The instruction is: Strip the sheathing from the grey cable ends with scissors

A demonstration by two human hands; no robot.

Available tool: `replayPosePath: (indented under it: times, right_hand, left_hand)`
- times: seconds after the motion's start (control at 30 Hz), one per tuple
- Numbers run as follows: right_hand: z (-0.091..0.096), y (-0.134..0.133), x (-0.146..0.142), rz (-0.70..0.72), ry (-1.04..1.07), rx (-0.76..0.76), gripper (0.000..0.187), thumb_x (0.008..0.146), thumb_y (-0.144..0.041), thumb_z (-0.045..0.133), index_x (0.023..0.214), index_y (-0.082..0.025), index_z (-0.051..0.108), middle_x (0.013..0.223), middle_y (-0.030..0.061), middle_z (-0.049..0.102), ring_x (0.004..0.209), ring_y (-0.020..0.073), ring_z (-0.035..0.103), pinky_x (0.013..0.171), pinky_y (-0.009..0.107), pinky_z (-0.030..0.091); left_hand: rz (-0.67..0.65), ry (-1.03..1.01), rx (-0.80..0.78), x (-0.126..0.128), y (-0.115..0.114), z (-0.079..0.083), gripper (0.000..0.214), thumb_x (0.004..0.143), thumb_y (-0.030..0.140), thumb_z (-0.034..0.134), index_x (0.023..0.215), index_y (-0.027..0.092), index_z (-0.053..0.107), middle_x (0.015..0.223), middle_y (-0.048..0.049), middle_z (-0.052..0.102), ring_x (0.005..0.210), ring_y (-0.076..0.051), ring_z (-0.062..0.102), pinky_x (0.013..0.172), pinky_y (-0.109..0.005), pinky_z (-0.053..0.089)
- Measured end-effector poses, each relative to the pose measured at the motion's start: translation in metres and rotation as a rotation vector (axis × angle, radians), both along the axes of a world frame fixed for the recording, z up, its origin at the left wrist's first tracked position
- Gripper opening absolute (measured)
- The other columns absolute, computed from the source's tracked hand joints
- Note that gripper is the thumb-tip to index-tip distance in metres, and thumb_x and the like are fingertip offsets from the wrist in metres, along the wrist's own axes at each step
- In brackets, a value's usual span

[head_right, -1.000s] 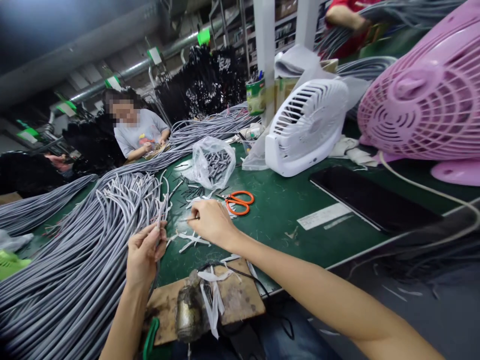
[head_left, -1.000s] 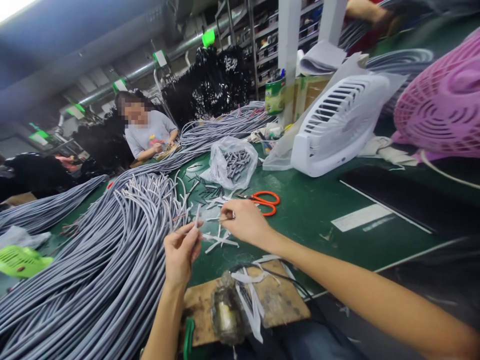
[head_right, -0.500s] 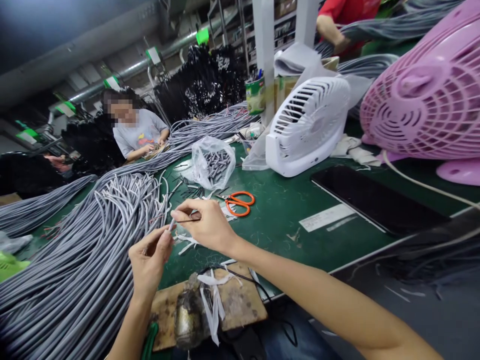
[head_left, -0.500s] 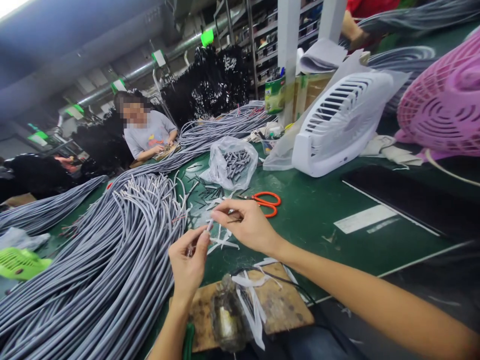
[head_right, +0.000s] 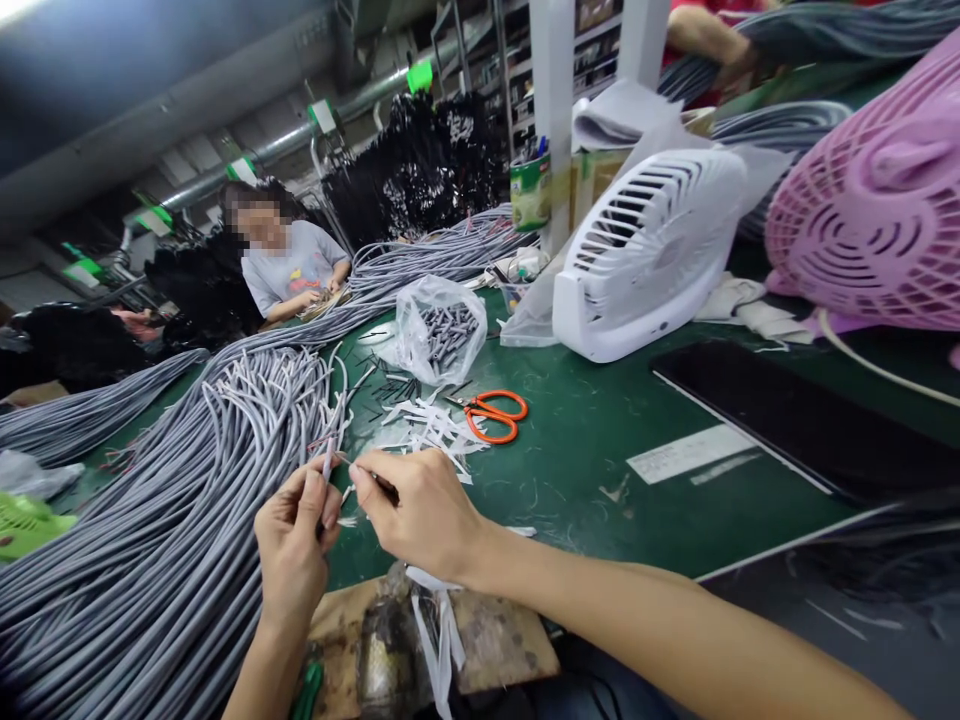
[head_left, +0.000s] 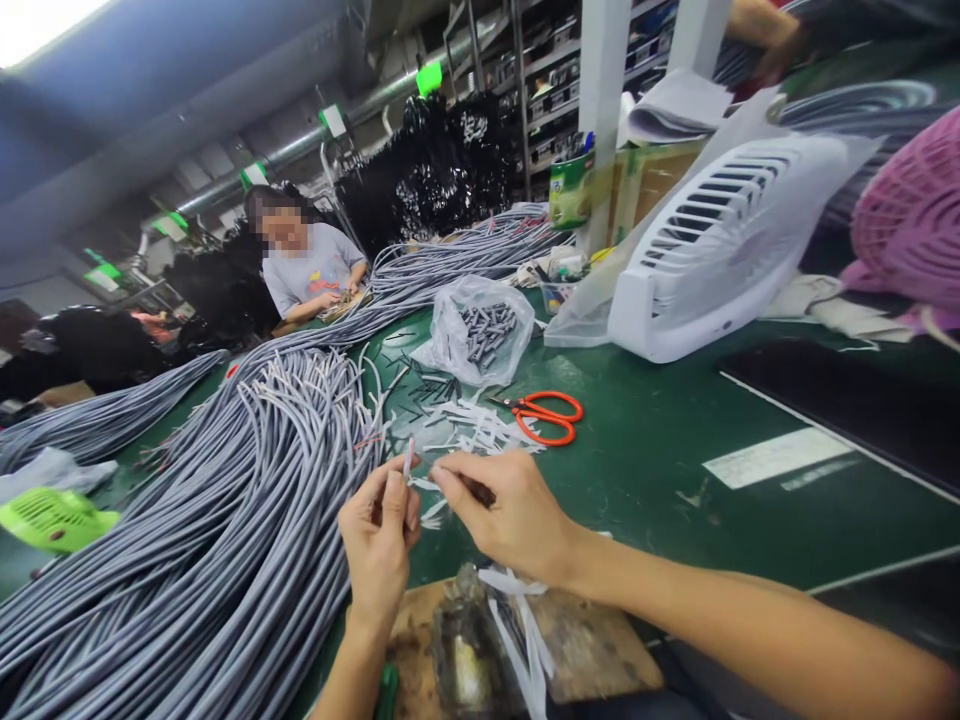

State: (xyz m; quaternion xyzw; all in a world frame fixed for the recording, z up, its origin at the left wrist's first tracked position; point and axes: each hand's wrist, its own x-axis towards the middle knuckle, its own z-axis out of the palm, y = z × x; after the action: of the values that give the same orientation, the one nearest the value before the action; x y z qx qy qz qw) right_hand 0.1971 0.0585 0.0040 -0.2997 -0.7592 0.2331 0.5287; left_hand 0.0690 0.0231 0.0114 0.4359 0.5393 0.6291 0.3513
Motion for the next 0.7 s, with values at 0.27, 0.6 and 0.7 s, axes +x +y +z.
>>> replayPosePath:
  times: [0.27, 0.6, 0.7]
  right_hand:
    - [0.002, -0.001, 0.002, 0.009, 0.054, 0.028, 0.024, 0.085, -0.02, 0.044, 0.077, -0.015, 0.066, 0.044, -0.0042, 0.05, 0.035, 0.0062, 0.038, 0.04, 0.019, 0.029]
    - [0.002, -0.002, 0.002, 0.029, 0.052, -0.001, 0.025, 0.085, -0.019, 0.043, 0.07, -0.015, 0.063, 0.042, -0.0057, 0.042, 0.035, 0.0052, 0.03, 0.038, 0.019, 0.025]
    - [0.001, -0.004, 0.0, 0.015, 0.062, -0.006, 0.025, 0.085, -0.019, 0.042, 0.068, -0.015, 0.061, 0.042, -0.0061, 0.039, 0.035, 0.0051, 0.03, 0.039, 0.018, 0.025]
  left_hand:
    - [0.165, 0.249, 0.097, -0.001, -0.002, -0.003, 0.023, 0.069, 0.035, 0.067, 0.082, 0.017, 0.074, 0.049, 0.0015, 0.057, 0.04, -0.008, 0.045, 0.036, -0.018, 0.034]
    - [0.33, 0.545, 0.3, 0.009, -0.005, 0.003, 0.012, 0.068, 0.02, 0.067, 0.077, 0.022, 0.075, 0.059, -0.0007, 0.068, 0.048, -0.012, 0.057, 0.049, -0.021, 0.045]
    - [0.336, 0.628, 0.316, 0.005, -0.007, 0.0, 0.013, 0.068, 0.019, 0.067, 0.079, 0.022, 0.075, 0.058, -0.0007, 0.068, 0.047, -0.013, 0.057, 0.049, -0.021, 0.044]
